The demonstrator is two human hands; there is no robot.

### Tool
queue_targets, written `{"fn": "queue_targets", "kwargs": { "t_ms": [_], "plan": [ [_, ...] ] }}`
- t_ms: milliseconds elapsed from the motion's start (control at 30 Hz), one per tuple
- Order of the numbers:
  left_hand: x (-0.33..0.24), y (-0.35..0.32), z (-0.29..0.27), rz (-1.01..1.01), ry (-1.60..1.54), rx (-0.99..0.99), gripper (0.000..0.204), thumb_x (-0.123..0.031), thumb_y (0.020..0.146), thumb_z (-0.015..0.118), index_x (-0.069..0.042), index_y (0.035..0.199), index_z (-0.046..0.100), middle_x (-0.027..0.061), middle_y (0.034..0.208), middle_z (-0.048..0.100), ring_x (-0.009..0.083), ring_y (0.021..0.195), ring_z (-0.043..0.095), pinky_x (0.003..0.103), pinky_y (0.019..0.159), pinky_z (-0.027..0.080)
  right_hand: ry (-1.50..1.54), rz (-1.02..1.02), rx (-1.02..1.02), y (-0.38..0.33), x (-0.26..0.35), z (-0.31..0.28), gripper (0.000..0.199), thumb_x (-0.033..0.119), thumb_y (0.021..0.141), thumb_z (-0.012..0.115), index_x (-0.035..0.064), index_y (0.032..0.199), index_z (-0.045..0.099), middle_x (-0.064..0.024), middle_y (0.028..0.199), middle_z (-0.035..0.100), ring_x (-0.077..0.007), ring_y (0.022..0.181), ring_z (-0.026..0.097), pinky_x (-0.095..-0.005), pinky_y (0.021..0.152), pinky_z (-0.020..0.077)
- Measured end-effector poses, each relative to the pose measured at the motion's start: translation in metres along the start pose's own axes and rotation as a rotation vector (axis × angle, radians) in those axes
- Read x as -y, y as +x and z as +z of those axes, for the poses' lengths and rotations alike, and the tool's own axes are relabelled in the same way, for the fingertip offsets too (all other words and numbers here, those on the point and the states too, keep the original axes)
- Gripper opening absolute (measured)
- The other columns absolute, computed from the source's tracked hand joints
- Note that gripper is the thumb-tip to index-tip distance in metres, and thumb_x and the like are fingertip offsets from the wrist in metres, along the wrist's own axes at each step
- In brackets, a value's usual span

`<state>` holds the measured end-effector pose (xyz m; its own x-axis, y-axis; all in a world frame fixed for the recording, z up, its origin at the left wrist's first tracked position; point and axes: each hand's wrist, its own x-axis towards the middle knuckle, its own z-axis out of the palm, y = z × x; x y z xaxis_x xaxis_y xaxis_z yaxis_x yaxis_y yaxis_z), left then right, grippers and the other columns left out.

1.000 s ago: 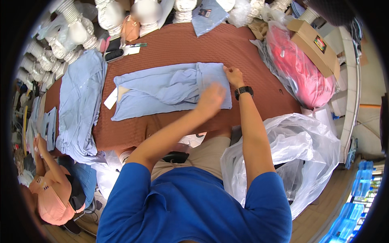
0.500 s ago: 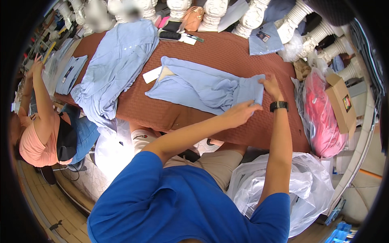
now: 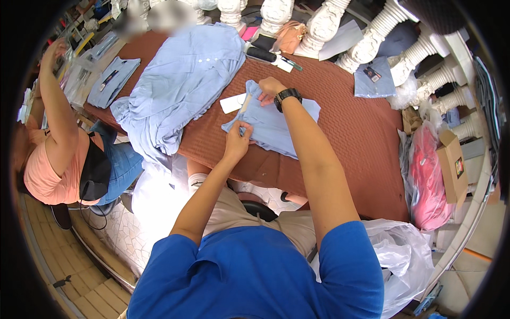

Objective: The person folds a light blue button-up shirt around a cardboard template and then places the folded shirt into a clear plastic bag.

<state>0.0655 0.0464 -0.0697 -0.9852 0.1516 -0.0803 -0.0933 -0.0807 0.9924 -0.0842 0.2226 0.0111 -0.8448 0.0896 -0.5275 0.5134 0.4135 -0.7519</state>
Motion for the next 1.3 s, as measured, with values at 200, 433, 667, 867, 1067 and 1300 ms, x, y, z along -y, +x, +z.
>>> {"fn": "queue_targets", "kwargs": {
  "t_ms": [200, 433, 667, 867, 1067, 1300],
  "plan": [
    [-0.025, -0.001, 0.006, -0.099, -0.066, -0.019, 0.030, -0.009, 0.092, 0.067, 0.002, 0.114, 0.051, 0.0149, 0.098, 0.066, 0.0154, 0.078, 0.065, 0.030, 0.065, 0.063, -1.206, -0.087, 0.054, 0.032, -0.002, -0.034, 0.050, 0.011, 0.069, 0.072, 0.0106, 0.119, 0.068, -0.0126, 0.110, 0.070, -0.0248, 0.086, 0.071, -0.0367, 0.069, 0.0587],
    [-0.013, 0.015, -0.031, 0.228, 0.394, -0.197, 0.036, -0.009, 0.086, 0.071, -0.001, 0.116, 0.053, 0.0208, 0.087, 0.069, 0.0260, 0.079, 0.069, 0.035, 0.074, 0.054, -0.624, -0.478, 0.166, 0.026, 0.015, -0.058, 0.038, 0.018, 0.075, 0.080, 0.0062, 0.110, 0.069, -0.0076, 0.105, 0.070, -0.0200, 0.096, 0.063, -0.0336, 0.085, 0.0493],
    [-0.044, 0.012, -0.030, -0.116, 0.305, -0.091, 0.041, -0.016, 0.089, 0.072, 0.007, 0.115, 0.050, 0.0258, 0.098, 0.067, 0.0304, 0.082, 0.072, 0.037, 0.065, 0.056, -0.554, -0.426, 0.086, 0.058, -0.046, -0.051, 0.055, 0.029, 0.078, 0.080, -0.0005, 0.121, 0.064, -0.0143, 0.116, 0.068, -0.0246, 0.107, 0.061, -0.0341, 0.096, 0.0460],
    [-0.023, 0.008, -0.019, -0.115, -0.012, -0.039, 0.039, -0.014, 0.093, 0.065, 0.012, 0.116, 0.048, 0.0240, 0.103, 0.062, 0.0272, 0.078, 0.069, 0.036, 0.064, 0.063, -0.365, -0.614, 0.101, 0.041, -0.031, -0.036, 0.040, 0.032, 0.086, 0.076, 0.0026, 0.112, 0.065, -0.0085, 0.110, 0.066, -0.0173, 0.103, 0.057, -0.0311, 0.093, 0.0441],
    [-0.013, -0.002, -0.004, -0.173, -0.430, -0.239, 0.033, -0.013, 0.095, 0.063, 0.011, 0.114, 0.050, 0.0244, 0.117, 0.056, 0.0240, 0.096, 0.066, 0.034, 0.064, 0.062, -0.302, -0.675, 0.059, 0.043, -0.034, -0.026, 0.035, 0.032, 0.089, 0.075, 0.0038, 0.106, 0.065, -0.0070, 0.102, 0.064, -0.0144, 0.098, 0.055, -0.0307, 0.088, 0.0448],
    [-0.038, -0.017, -0.031, 0.245, 0.882, -0.314, 0.027, -0.012, 0.087, 0.071, 0.003, 0.104, 0.057, 0.0212, 0.110, 0.049, 0.0370, 0.105, 0.051, 0.045, 0.084, 0.048, -0.327, -0.839, -0.224, 0.070, -0.059, -0.011, 0.038, 0.037, 0.083, 0.078, 0.0102, 0.110, 0.070, -0.0131, 0.121, 0.060, -0.0350, 0.112, 0.053, -0.0436, 0.097, 0.0442]
  ]
}}
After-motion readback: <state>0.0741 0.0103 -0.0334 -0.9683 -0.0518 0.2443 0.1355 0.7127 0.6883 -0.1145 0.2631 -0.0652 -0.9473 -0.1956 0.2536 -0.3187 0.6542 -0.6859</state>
